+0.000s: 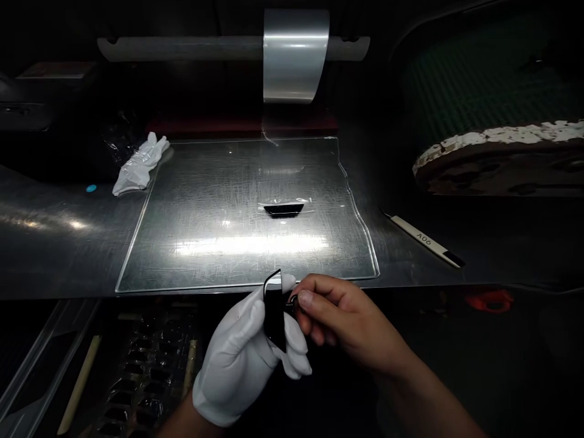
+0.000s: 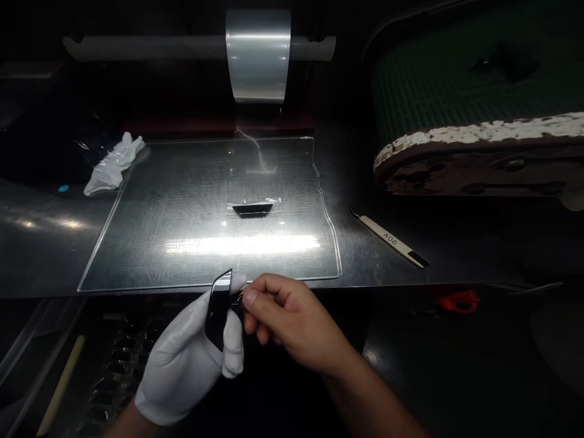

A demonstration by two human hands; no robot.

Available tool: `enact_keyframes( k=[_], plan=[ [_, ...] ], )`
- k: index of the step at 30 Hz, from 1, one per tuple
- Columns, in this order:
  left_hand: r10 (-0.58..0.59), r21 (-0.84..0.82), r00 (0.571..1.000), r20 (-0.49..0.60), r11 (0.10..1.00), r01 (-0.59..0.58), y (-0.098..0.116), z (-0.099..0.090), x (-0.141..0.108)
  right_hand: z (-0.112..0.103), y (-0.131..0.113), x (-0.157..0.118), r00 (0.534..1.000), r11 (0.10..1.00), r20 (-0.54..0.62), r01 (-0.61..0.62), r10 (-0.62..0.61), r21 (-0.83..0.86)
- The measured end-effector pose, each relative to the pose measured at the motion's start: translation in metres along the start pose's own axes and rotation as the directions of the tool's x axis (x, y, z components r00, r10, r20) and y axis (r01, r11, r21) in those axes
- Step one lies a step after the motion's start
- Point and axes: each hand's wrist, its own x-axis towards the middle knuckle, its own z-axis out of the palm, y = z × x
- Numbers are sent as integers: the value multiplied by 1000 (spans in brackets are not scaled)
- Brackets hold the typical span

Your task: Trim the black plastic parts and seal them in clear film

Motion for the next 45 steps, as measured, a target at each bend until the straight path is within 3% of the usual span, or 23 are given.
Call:
enact_keyframes(
  k=[2,4,7,9,12,17,21,26,31,34,37,39,42,45],
  plan=[
    [-58,-12,998,-28,998,58,0,0,1,-1,1,-1,999,999,-24,49,-49,-8],
    [-135,-30,988,-74,991,133,-1,0,0,-3,-1,-4,981,978,-55,179,-185,-110],
    [-132,-59,987,-88,990,127,-2,-2,-4,-10,-5,-11,892,813,34,427,-452,-396],
    [-71,-68,996,-49,995,68,-3,-4,-8,-14,-7,-14,852,711,150,505,-502,-489],
    [-58,-25,998,-15,998,58,-4,-7,-11,-18,-7,-16,862,709,214,502,-460,-496],
    [-114,24,993,-33,993,115,-4,-8,-12,-19,-5,-16,872,719,199,482,-447,-501],
    [-109,1,994,13,994,109,-6,-8,-13,-20,-8,-17,879,743,211,474,-427,-472],
    [-50,5,998,26,999,50,-10,-10,-13,-17,-12,-18,974,915,139,219,-181,-339],
    [-172,148,983,-57,973,179,-7,-12,-11,-11,-14,-13,989,976,143,12,20,-217],
    [-176,223,979,-102,955,195,-1,-13,-14,-9,-19,-14,991,955,128,8,32,-298],
    [-104,396,967,-234,898,193,4,-15,-16,-7,-20,-17,985,820,85,172,-150,-546],
    [-37,520,941,-337,826,219,6,-16,-16,-5,-16,-18,940,667,102,306,-327,-680],
    [2,584,889,-457,755,298,7,-17,-13,-1,-6,-18,819,337,229,447,-526,-829],
    [-46,551,866,-499,754,357,5,-14,-9,-4,1,-15,670,-40,415,500,-616,-865]
  ],
)
